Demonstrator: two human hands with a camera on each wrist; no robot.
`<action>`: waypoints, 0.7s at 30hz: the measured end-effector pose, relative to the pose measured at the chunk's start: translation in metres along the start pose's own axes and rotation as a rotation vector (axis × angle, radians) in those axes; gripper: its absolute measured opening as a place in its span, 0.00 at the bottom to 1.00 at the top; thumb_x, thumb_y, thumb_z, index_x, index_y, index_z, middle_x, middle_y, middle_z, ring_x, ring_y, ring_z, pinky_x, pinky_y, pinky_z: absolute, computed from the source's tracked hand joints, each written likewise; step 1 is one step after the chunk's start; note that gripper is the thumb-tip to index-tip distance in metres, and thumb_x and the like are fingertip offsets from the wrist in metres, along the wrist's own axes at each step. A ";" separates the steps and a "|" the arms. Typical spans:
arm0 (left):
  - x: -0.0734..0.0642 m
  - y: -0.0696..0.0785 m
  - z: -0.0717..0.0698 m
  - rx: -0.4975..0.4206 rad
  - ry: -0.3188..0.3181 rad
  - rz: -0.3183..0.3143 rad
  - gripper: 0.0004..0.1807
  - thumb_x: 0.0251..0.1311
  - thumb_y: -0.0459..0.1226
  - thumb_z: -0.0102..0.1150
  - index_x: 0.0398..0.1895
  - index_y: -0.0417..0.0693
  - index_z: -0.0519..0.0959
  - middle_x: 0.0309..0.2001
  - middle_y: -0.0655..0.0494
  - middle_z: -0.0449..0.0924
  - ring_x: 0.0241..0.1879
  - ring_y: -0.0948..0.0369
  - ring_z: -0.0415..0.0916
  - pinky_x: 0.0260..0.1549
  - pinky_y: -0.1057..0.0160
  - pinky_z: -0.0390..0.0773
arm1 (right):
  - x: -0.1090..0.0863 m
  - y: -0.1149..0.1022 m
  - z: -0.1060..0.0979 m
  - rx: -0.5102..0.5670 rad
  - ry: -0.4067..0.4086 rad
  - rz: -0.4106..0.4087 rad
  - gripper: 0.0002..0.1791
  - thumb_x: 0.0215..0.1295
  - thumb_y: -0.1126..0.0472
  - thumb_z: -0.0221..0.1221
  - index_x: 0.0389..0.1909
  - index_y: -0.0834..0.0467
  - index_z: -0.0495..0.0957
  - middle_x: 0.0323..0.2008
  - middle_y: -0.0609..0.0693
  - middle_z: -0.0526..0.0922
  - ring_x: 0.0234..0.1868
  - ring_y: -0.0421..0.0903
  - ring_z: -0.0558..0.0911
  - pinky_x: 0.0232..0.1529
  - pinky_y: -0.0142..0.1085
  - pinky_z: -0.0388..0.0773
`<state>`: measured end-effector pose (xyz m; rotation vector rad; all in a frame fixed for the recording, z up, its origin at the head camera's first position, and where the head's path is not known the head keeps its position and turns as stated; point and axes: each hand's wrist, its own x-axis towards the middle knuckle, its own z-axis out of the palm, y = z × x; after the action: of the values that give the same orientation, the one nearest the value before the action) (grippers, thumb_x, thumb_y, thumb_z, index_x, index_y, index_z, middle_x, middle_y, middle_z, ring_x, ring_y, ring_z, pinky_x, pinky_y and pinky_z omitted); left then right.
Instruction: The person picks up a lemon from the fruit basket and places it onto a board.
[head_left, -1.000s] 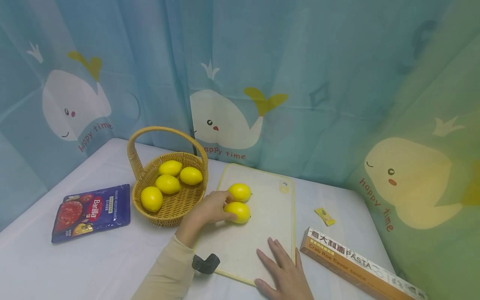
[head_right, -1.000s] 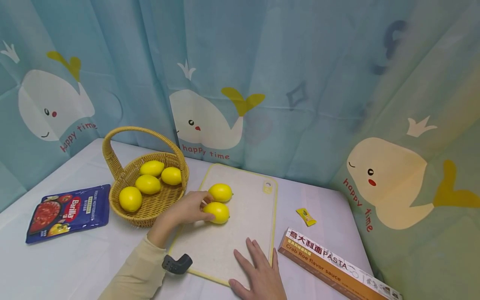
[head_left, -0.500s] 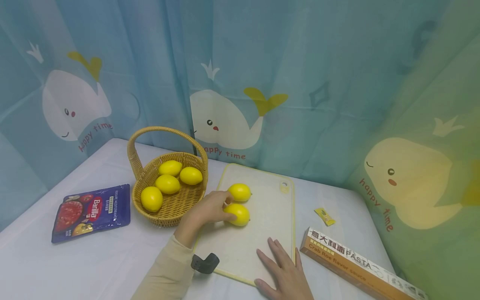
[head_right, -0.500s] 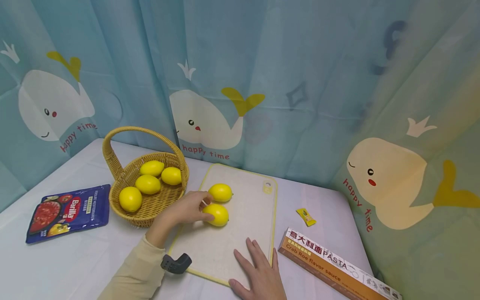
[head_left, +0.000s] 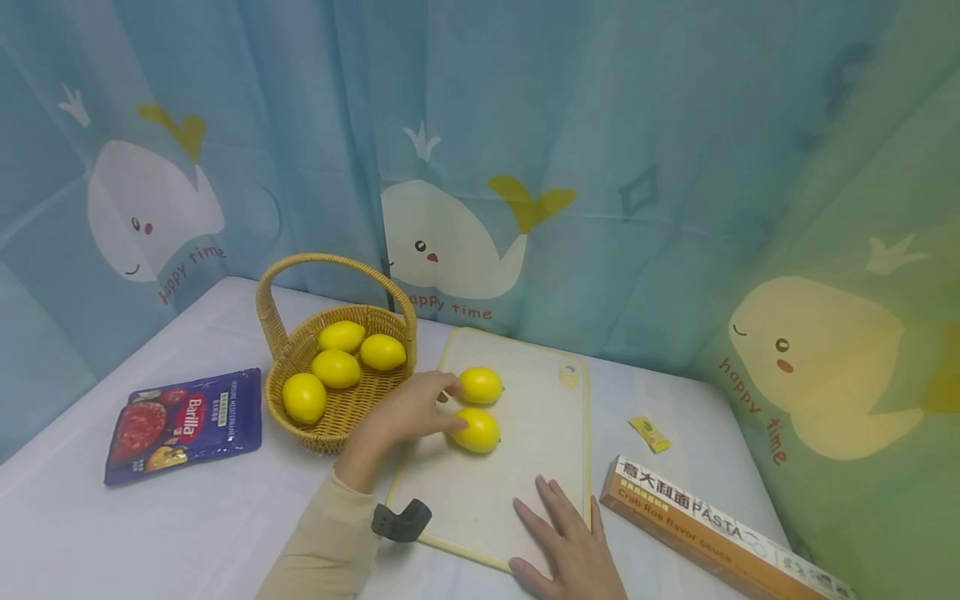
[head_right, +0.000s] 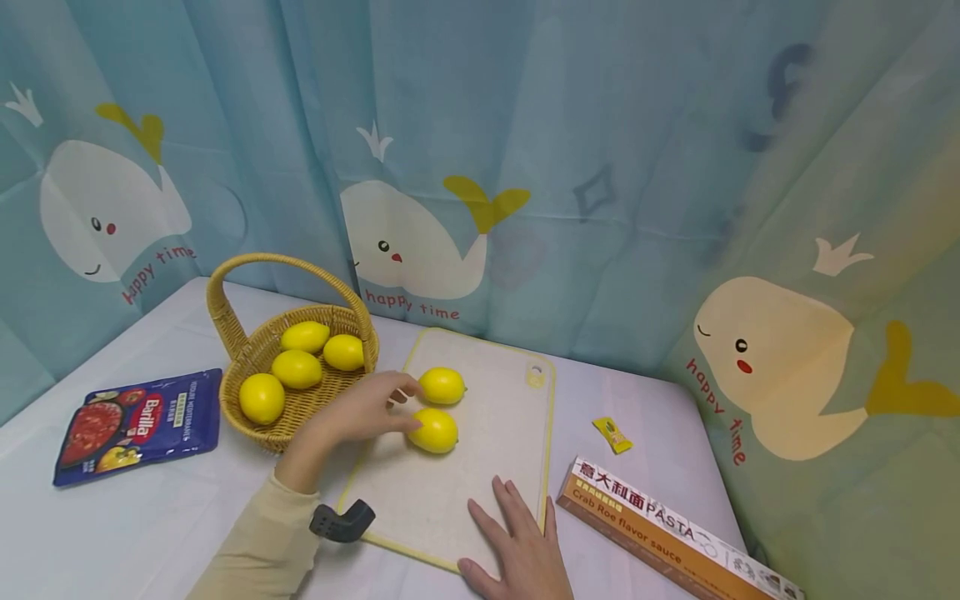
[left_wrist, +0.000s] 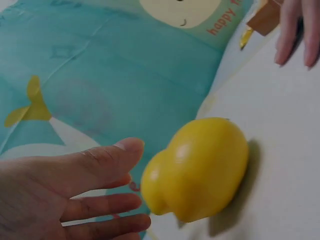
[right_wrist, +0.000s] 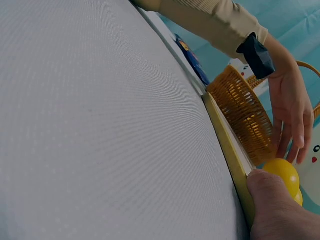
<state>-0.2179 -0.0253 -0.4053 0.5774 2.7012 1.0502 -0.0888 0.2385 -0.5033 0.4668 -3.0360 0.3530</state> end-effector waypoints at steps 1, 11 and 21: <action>-0.001 0.001 -0.002 -0.004 0.004 0.008 0.25 0.54 0.44 0.67 0.55 0.47 0.75 0.55 0.52 0.78 0.52 0.56 0.75 0.51 0.57 0.77 | 0.000 0.000 0.000 -0.003 -0.003 0.001 0.36 0.54 0.23 0.46 0.61 0.35 0.71 0.71 0.45 0.62 0.71 0.51 0.61 0.69 0.64 0.45; -0.018 0.004 -0.025 -0.009 0.035 0.062 0.26 0.54 0.47 0.67 0.56 0.51 0.76 0.55 0.57 0.78 0.54 0.57 0.74 0.56 0.56 0.75 | 0.001 0.001 0.000 0.005 -0.057 0.023 0.38 0.53 0.21 0.43 0.62 0.35 0.70 0.72 0.45 0.59 0.73 0.51 0.58 0.70 0.64 0.40; -0.041 0.005 -0.053 -0.035 0.018 0.112 0.25 0.57 0.48 0.64 0.58 0.56 0.75 0.56 0.63 0.76 0.55 0.60 0.72 0.57 0.54 0.74 | 0.001 0.000 -0.001 0.006 -0.060 0.022 0.38 0.54 0.21 0.43 0.62 0.34 0.70 0.72 0.45 0.59 0.73 0.51 0.58 0.69 0.64 0.41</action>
<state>-0.1956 -0.0718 -0.3619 0.7238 2.6875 1.1335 -0.0900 0.2386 -0.5018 0.4523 -3.1014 0.3559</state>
